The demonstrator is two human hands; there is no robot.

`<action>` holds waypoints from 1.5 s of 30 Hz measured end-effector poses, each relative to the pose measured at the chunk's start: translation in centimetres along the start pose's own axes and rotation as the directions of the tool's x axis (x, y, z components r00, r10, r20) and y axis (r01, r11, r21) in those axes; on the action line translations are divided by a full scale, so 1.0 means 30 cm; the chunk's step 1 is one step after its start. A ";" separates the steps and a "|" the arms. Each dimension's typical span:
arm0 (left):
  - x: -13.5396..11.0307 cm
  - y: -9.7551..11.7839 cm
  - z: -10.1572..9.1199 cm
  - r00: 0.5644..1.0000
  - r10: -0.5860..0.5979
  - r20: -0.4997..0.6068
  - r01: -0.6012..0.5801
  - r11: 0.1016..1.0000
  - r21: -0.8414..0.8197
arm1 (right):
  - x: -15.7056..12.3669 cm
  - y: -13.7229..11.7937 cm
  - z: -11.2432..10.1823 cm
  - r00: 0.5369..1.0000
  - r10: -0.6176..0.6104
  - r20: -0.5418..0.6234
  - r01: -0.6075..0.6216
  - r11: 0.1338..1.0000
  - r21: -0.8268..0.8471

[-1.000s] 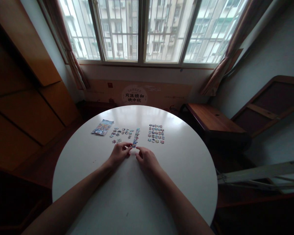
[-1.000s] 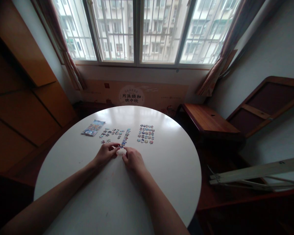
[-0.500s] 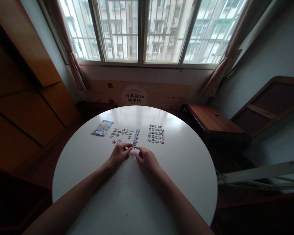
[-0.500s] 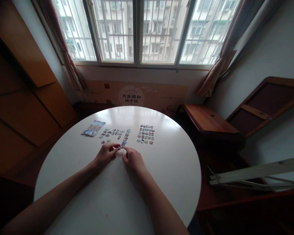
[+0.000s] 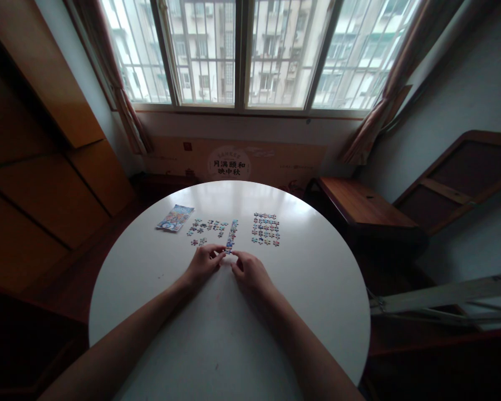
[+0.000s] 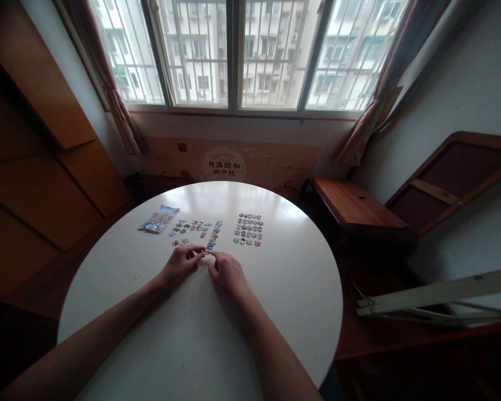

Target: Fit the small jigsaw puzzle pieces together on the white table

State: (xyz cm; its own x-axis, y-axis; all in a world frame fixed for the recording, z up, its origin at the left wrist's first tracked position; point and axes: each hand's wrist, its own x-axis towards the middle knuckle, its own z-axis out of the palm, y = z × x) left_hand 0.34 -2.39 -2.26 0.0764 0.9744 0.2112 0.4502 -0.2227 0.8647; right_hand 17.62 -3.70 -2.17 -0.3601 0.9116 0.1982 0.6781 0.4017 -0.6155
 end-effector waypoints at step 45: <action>0.002 -0.020 0.004 1.000 -0.022 0.001 0.022 1.000 0.016 | 0.003 -0.006 -0.006 0.999 -0.024 0.030 0.026 0.999 -0.046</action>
State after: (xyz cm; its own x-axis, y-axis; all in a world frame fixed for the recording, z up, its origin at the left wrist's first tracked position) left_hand 0.18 -2.19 -2.81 0.0671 0.9791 0.1918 0.4657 -0.2007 0.8619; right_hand 17.58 -3.67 -1.89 -0.3953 0.8986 0.1903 0.6974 0.4285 -0.5744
